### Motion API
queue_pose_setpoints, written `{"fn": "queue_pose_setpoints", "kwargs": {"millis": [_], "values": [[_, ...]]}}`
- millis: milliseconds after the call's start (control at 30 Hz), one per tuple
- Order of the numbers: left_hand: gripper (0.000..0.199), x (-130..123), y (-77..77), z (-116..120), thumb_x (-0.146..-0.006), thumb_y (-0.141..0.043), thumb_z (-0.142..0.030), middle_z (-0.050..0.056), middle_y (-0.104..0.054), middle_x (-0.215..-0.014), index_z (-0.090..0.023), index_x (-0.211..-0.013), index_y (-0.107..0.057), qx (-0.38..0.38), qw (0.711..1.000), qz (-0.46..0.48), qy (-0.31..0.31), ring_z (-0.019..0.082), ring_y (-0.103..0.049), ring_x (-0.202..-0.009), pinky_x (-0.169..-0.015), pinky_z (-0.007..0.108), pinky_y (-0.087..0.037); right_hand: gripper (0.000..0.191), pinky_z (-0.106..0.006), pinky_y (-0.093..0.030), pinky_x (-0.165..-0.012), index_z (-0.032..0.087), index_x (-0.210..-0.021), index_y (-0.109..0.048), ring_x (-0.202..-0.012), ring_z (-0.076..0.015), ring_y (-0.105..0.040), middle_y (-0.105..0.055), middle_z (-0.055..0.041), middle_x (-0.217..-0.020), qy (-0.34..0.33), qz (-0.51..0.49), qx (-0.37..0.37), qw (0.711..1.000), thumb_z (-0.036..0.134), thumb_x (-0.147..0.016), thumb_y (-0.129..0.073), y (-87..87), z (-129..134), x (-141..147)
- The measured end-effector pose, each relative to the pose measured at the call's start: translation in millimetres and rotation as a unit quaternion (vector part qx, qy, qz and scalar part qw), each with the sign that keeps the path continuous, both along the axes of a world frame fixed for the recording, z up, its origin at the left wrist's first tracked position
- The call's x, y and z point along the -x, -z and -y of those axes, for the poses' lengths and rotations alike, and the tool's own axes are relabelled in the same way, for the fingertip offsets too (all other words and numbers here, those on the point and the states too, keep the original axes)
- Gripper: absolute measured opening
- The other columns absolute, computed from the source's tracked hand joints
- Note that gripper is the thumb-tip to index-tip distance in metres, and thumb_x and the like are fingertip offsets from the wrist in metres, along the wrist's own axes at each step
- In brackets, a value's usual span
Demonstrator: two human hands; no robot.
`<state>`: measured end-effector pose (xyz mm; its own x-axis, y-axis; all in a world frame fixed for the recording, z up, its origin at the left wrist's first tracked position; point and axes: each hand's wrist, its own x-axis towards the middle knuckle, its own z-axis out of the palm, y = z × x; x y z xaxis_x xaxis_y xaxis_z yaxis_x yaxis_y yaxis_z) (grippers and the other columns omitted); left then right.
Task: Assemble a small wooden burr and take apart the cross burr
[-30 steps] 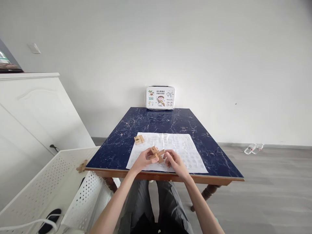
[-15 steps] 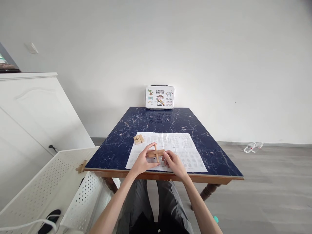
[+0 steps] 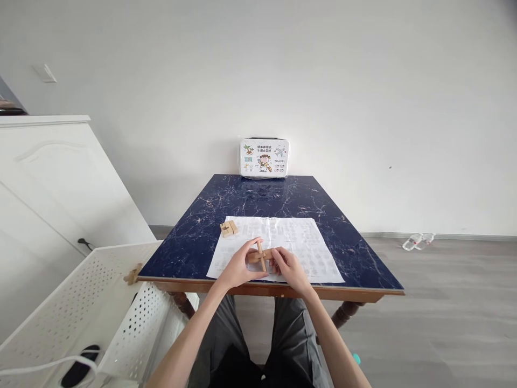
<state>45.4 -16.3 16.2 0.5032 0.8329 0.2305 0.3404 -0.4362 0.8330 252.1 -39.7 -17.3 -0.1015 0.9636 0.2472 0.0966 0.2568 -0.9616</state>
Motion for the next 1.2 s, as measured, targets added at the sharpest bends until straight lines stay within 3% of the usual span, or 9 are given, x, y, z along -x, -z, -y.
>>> {"fn": "queue_pose_setpoints", "kwargs": {"millis": [567, 867, 1200], "values": [[0.088, -0.9, -3.1, 4.1, -0.070, -0.091, -0.036, 0.010, -0.066, -0.136, -0.026, -0.147, -0.050, -0.046, 0.999, 0.006, -0.009, 0.029, -0.066, -0.116, -0.103, 0.042, -0.053, 0.049, -0.031, -0.044, -0.058, 0.023, -0.078, -0.053, -0.055, -0.0166, -0.052, -0.058, 0.0013, -0.063, -0.013, -0.003, 0.004, 1.000, 0.066, -0.101, -0.049, -4.0, 4.0, -3.2], [0.094, 0.3, -1.7, 5.6, -0.072, -0.090, -0.040, 0.011, -0.064, -0.145, -0.028, -0.155, -0.046, -0.050, 0.999, 0.009, -0.003, 0.030, -0.067, -0.122, -0.108, 0.041, -0.050, 0.050, -0.030, -0.042, -0.057, 0.024, -0.076, -0.053, -0.054, -0.0166, -0.051, -0.057, 0.0012, -0.062, -0.040, 0.006, 0.010, 0.999, 0.067, -0.100, -0.050, -4.1, 2.3, -6.5], [0.093, -1.2, -0.1, 8.8, -0.070, -0.090, -0.035, 0.007, -0.073, -0.127, -0.028, -0.153, -0.049, -0.076, 0.997, 0.004, -0.029, 0.029, -0.070, -0.115, -0.103, 0.039, -0.052, 0.049, -0.031, -0.042, -0.061, 0.024, -0.078, -0.053, -0.057, -0.0177, -0.052, -0.056, 0.0017, -0.060, -0.022, 0.009, 0.000, 1.000, 0.067, -0.101, -0.049, -5.7, 3.5, -5.3]]}}
